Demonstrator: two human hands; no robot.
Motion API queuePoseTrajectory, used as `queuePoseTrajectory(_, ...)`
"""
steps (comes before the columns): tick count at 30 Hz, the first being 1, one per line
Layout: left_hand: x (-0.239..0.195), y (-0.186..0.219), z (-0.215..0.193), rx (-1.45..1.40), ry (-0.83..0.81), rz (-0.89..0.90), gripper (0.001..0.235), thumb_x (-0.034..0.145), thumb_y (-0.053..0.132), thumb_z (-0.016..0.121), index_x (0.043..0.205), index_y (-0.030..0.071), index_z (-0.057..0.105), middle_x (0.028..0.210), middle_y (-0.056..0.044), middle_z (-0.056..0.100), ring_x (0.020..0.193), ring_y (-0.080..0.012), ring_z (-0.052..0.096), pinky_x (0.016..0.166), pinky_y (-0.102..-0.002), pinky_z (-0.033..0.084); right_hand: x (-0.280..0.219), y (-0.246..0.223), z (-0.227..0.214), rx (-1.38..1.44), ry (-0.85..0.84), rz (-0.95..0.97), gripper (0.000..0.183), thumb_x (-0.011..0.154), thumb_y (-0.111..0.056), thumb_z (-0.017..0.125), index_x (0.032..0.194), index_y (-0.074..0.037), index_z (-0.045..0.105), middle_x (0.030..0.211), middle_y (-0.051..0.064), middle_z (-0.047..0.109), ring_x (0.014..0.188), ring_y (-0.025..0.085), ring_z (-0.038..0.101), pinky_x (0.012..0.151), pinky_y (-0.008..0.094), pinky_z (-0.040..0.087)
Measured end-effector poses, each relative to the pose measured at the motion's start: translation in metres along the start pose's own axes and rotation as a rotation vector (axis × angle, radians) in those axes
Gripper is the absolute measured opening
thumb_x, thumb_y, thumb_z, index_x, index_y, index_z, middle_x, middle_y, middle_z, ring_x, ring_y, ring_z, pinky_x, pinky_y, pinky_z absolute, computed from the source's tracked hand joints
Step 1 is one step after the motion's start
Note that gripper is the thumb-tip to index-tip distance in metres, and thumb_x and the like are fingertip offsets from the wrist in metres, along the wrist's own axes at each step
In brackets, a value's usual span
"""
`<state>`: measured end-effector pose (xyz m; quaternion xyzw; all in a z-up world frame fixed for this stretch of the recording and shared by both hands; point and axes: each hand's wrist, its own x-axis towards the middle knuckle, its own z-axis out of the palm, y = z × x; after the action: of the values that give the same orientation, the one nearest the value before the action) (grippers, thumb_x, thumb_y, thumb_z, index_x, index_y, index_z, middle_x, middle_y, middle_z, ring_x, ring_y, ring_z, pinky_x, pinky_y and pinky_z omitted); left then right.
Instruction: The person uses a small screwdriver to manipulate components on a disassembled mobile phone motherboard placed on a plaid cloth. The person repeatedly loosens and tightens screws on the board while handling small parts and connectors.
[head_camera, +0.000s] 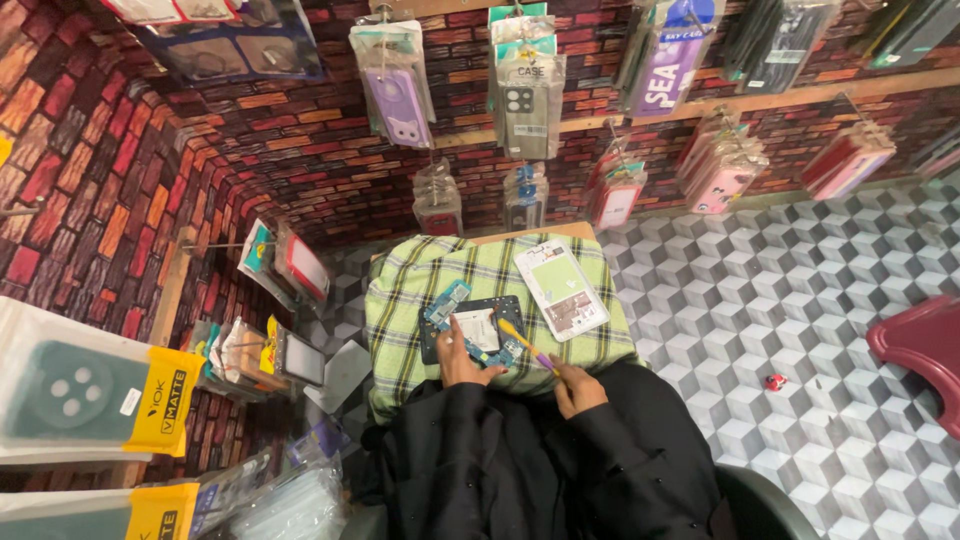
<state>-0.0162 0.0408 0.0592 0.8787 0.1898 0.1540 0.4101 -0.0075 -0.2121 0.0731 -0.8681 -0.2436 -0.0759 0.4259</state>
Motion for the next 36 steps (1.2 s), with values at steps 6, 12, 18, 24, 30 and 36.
queuePoseTrajectory(6, 0.003, 0.000, -0.011, 0.206, 0.131, -0.109, 0.147, 0.038, 0.037, 0.107, 0.157, 0.010, 0.025, 0.160, -0.024, 0.024, 0.146, -0.0457, 0.025, 0.116, -0.053, 0.030, 0.004, -0.014, 0.016, 0.078, -0.102, 0.043, 0.042, 0.094, -0.009, 0.062, 0.136, -0.014, 0.062, 0.105, 0.018, 0.072, 0.088, 0.035, 0.073, 0.075, 0.039, 0.059)
queuePoseTrajectory(12, 0.015, -0.005, 0.011, 0.468, -0.084, -0.167, 0.145, 0.049, 0.057, 0.101, 0.155, 0.001, 0.021, 0.165, -0.018, 0.016, 0.151, -0.0419, 0.014, 0.119, -0.061, 0.013, 0.030, -0.026, 0.032, -0.126, -0.097, -0.278, 0.044, 0.094, -0.010, 0.064, 0.138, -0.016, 0.065, 0.085, 0.013, 0.066, 0.076, 0.033, 0.067, 0.062, 0.044, 0.053)
queuePoseTrajectory(18, 0.008, 0.005, -0.002, 0.401, -0.108, -0.282, 0.138, 0.047, 0.056, 0.097, 0.159, 0.012, 0.031, 0.165, -0.019, 0.017, 0.151, -0.0422, 0.017, 0.126, -0.053, 0.021, 0.035, -0.029, 0.029, -0.219, -0.221, -0.041, 0.037, 0.089, -0.026, 0.068, 0.126, -0.024, 0.073, 0.069, 0.008, 0.067, 0.060, 0.032, 0.067, 0.054, 0.043, 0.052)
queuePoseTrajectory(24, 0.013, 0.022, -0.030, 0.497, -0.239, -0.348, 0.125, 0.050, 0.055, 0.102, 0.151, 0.025, 0.034, 0.166, -0.022, 0.001, 0.152, -0.0451, -0.003, 0.114, -0.075, 0.004, 0.035, -0.027, 0.016, -0.190, -0.153, -0.086, 0.034, 0.085, -0.025, 0.069, 0.118, -0.020, 0.075, 0.072, 0.009, 0.071, 0.061, 0.031, 0.068, 0.054, 0.043, 0.053)
queuePoseTrajectory(30, 0.015, 0.009, -0.024, 0.464, -0.157, -0.359, 0.113, 0.055, 0.052, 0.099, 0.148, 0.033, 0.038, 0.168, -0.017, 0.007, 0.155, -0.0421, 0.002, 0.118, -0.075, 0.003, 0.042, -0.041, 0.028, -0.184, -0.249, -0.059, 0.039, 0.092, -0.023, 0.066, 0.130, -0.018, 0.071, 0.069, 0.011, 0.071, 0.059, 0.032, 0.068, 0.054, 0.044, 0.053)
queuePoseTrajectory(36, 0.016, 0.008, -0.017, 0.417, -0.107, -0.379, 0.119, 0.054, 0.045, 0.101, 0.149, 0.024, 0.033, 0.170, -0.012, 0.006, 0.157, -0.0397, 0.001, 0.118, -0.074, 0.003, 0.042, -0.033, 0.020, -0.155, -0.201, -0.086, 0.034, 0.092, -0.027, 0.069, 0.126, -0.025, 0.074, 0.067, 0.010, 0.070, 0.057, 0.030, 0.069, 0.054, 0.040, 0.054)
